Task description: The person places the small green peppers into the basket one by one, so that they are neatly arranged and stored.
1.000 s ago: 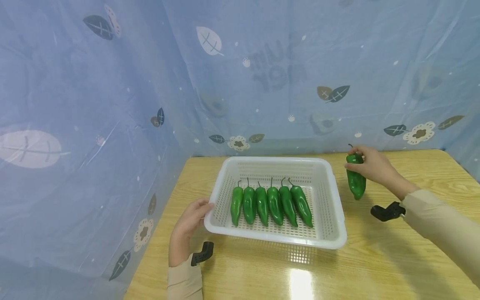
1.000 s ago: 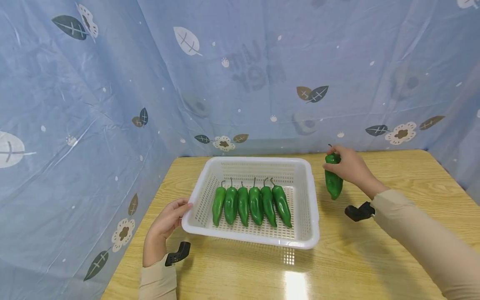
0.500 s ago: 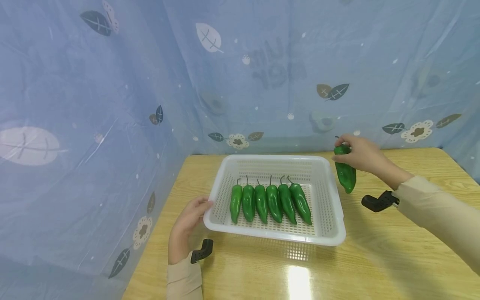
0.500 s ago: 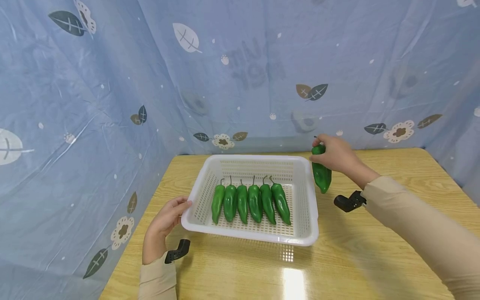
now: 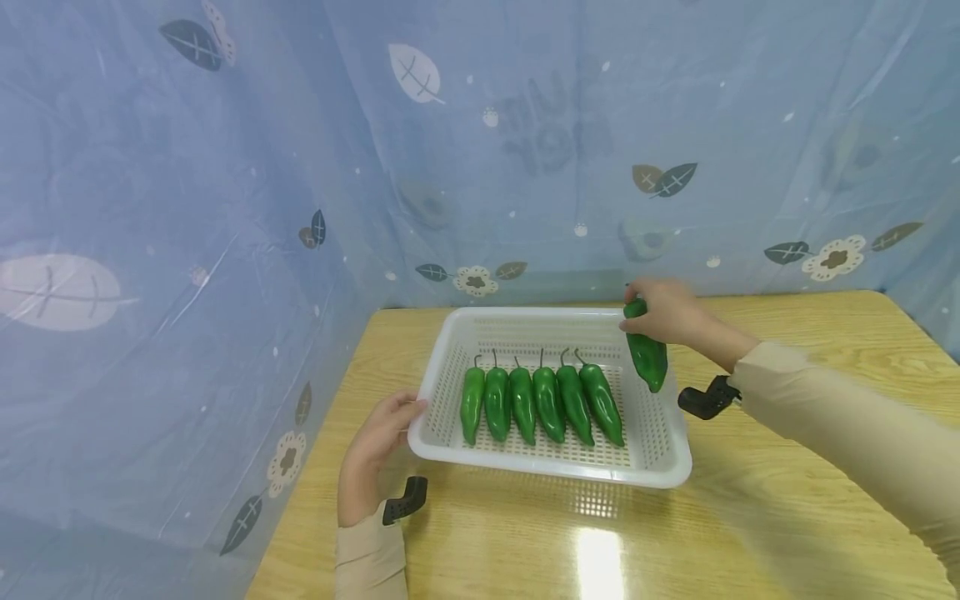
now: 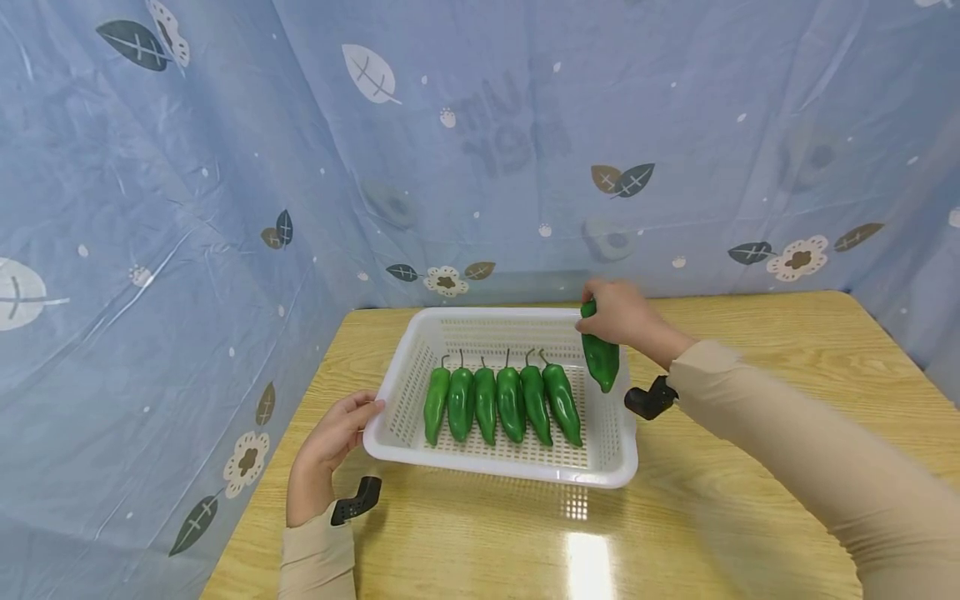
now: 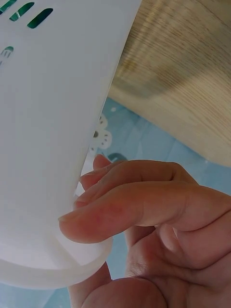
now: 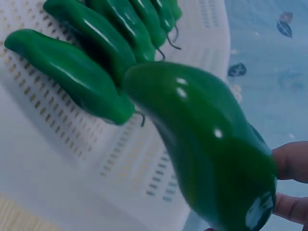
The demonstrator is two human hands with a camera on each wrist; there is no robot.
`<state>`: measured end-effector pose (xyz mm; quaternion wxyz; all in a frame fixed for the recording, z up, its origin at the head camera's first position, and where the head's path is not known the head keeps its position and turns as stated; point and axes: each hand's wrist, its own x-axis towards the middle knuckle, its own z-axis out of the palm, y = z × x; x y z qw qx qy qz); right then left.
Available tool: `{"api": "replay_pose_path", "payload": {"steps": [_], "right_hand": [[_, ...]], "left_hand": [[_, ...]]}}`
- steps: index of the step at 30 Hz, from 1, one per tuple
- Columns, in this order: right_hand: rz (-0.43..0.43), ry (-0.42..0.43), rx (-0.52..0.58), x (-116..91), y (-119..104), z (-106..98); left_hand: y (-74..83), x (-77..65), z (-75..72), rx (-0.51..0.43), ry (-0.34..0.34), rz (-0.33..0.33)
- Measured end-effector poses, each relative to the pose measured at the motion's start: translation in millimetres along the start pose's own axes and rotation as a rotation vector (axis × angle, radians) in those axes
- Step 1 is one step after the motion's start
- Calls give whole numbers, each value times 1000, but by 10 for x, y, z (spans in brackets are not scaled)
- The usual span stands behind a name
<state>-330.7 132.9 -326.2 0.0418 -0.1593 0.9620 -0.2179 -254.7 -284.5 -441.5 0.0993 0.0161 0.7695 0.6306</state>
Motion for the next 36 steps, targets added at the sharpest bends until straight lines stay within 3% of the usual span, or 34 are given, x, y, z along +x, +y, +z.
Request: {"api": "replay_pose_path", "payload": {"steps": [17,23,31,36], "right_hand": [[12,-111,-121,161,-145,406],[52,-162,-163,166,-169,480],[32,-131,-191,133,-213,543],[31,-157,-185,104,-225,586]], "left_hand": [[-5,1,1,9,-6,6],[-13,12,4,-9,-7,-6],[-4,-2,4,-2,-4,-7],[-4,-5,7,0,4,-20]]}}
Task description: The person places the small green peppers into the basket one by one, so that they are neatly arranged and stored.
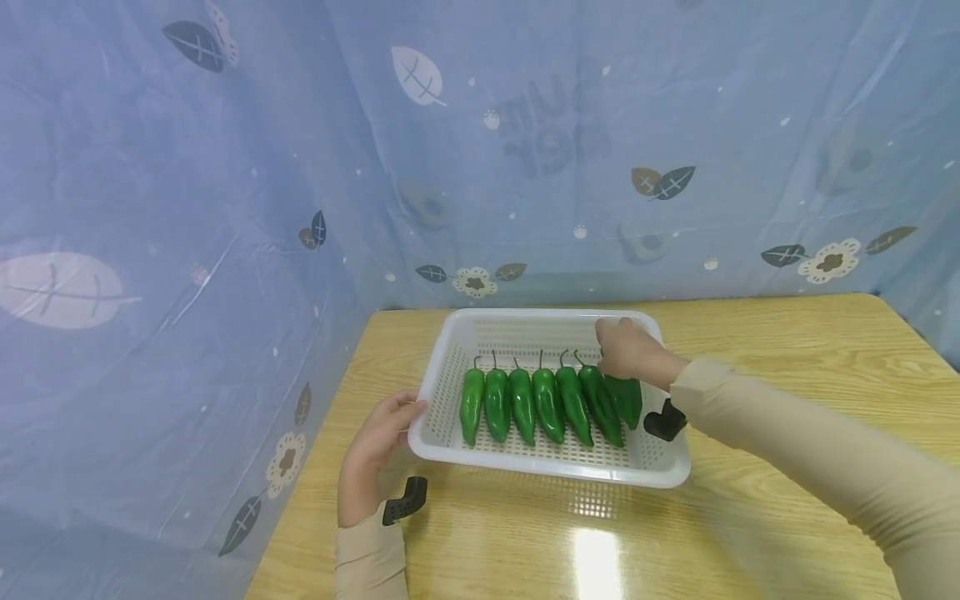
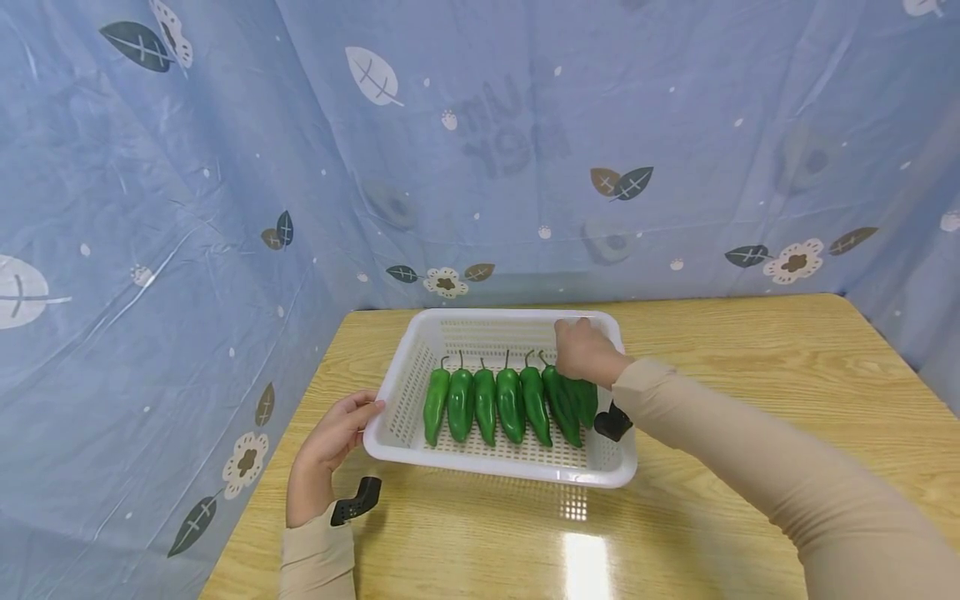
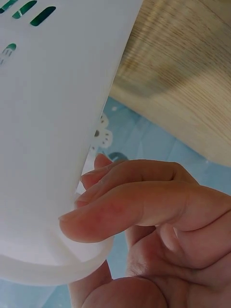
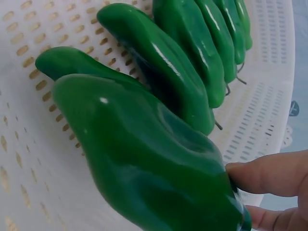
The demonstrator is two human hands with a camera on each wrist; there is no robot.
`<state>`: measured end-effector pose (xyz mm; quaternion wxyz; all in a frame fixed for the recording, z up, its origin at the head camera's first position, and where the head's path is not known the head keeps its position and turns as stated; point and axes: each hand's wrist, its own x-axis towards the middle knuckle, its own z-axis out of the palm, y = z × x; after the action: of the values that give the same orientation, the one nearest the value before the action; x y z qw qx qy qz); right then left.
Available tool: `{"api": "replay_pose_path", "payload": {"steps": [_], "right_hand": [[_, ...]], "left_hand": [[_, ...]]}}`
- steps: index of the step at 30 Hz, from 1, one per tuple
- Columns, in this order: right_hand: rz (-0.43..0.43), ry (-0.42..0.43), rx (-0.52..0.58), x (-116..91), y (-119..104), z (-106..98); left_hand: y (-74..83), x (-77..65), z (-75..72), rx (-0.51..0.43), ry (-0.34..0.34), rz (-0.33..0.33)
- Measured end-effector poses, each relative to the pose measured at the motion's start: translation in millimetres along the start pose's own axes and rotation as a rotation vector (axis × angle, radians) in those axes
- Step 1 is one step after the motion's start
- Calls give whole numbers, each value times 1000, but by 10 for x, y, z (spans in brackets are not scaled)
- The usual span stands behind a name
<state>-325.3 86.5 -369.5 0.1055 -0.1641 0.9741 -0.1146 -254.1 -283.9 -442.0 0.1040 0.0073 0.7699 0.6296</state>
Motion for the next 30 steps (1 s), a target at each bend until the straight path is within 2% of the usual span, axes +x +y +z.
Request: {"api": "replay_pose_path", "payload": {"steps": [8,14,21,30], "right_hand": [[30,-45,-27,12,7,75],[21,-58,-38,14,-5,118],[29,-88,-89,35,-17,156],[31,-115,-125,56,-44,160]], "left_hand": [[-13,7,-14,-2,-9,14],[2,-23,-28,8,-30,27],[-8,-18,-24,3,-12,19],[9,-40,-31,-11,-27,18]]}}
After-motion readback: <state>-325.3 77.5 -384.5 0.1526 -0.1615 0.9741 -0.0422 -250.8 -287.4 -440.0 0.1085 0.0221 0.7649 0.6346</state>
